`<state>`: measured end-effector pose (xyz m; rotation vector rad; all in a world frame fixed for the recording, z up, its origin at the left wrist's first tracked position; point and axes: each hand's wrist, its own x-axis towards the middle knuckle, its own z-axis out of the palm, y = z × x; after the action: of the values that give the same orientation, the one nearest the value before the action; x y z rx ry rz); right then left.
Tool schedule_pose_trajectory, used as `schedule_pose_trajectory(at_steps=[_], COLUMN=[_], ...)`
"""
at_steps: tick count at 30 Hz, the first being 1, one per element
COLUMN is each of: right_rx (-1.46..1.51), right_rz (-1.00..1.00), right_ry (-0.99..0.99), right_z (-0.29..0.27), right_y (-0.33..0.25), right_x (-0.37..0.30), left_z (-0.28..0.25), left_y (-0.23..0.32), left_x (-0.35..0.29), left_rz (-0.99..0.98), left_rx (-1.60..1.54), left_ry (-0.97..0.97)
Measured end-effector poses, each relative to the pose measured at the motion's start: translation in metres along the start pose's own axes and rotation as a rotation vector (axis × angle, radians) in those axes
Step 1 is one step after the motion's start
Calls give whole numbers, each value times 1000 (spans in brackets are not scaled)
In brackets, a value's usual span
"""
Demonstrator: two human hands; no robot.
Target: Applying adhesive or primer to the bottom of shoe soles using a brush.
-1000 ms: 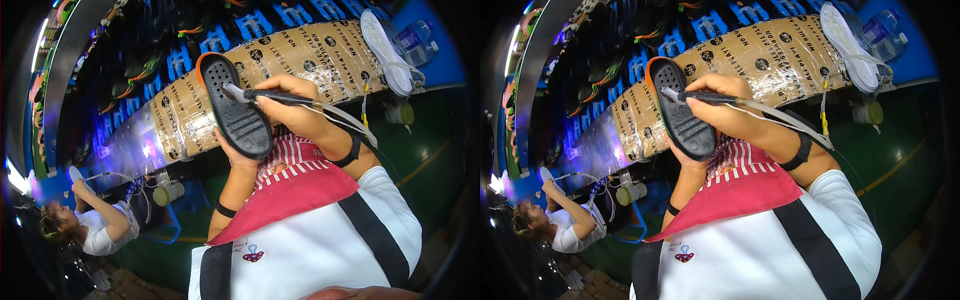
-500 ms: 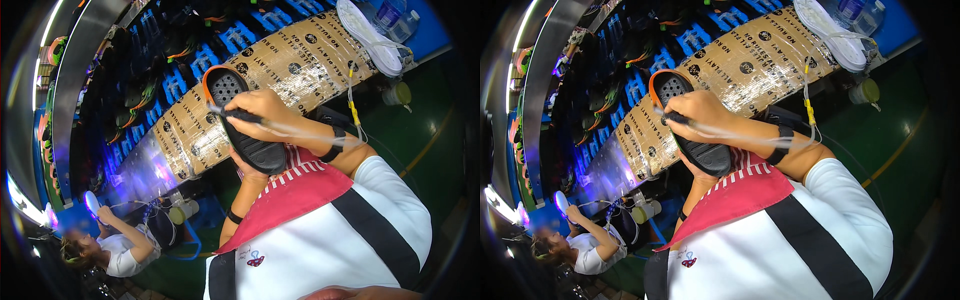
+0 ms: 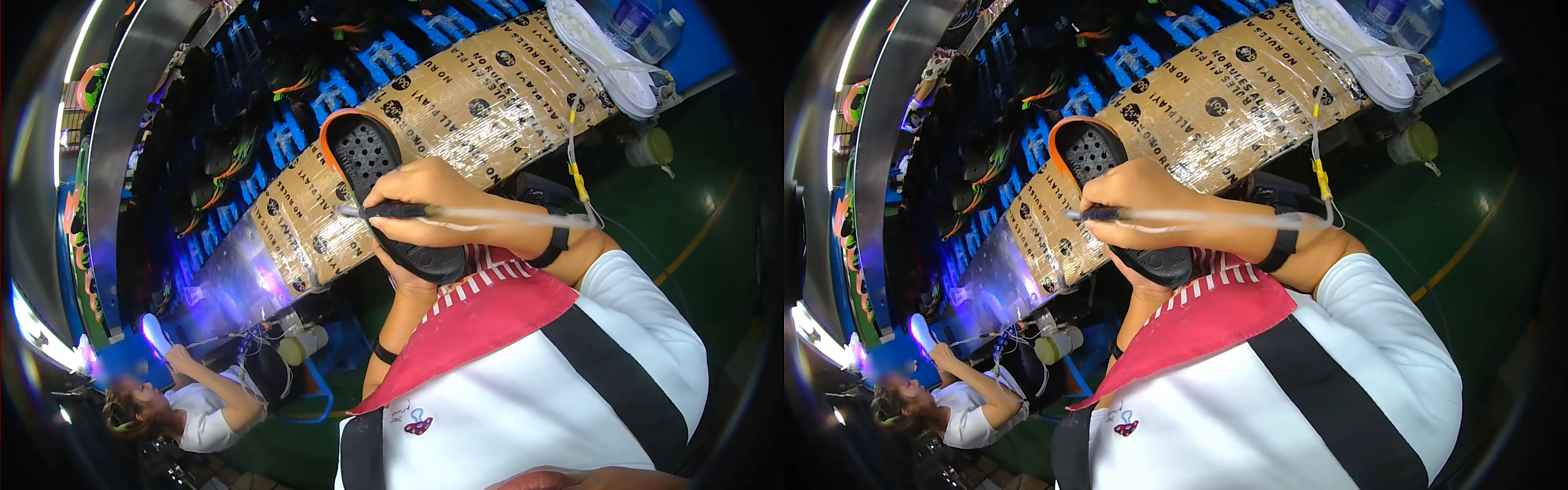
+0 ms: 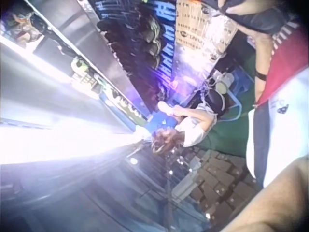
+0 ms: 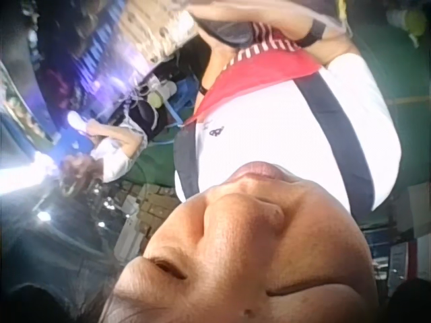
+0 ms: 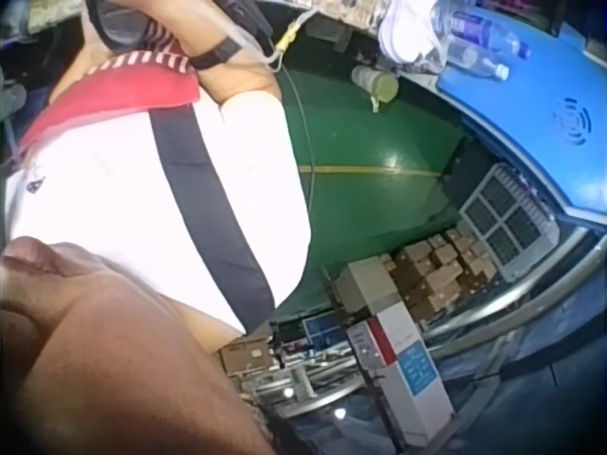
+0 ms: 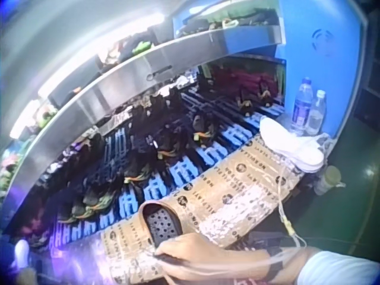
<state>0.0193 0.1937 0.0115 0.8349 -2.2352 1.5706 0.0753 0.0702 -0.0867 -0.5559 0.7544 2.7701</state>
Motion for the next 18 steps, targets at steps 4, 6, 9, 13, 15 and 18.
schedule_pose_trajectory(at_steps=[4,6,9,13,15,18], right_rx=[90,40,18,261,300,135], right_rz=[124,115,-50,40,135,51], right_ry=[208,231,64,-66,29,108], right_z=[-5,0,8,7,2,8], right_y=[-6,1,-1,-6,-12,-3], right_x=[-2,-6,-11,-13,-11,-13], left_z=[11,-4,-25,-10,-9,-17], left_y=[3,2,1,9,12,14], left_x=[-7,-8,-1,2,2,2], left_rz=[62,60,-155,146,140,83], left_rx=[197,141,-561,104,20,-146], left_ry=[7,-26,-442,-171,-96,-108])
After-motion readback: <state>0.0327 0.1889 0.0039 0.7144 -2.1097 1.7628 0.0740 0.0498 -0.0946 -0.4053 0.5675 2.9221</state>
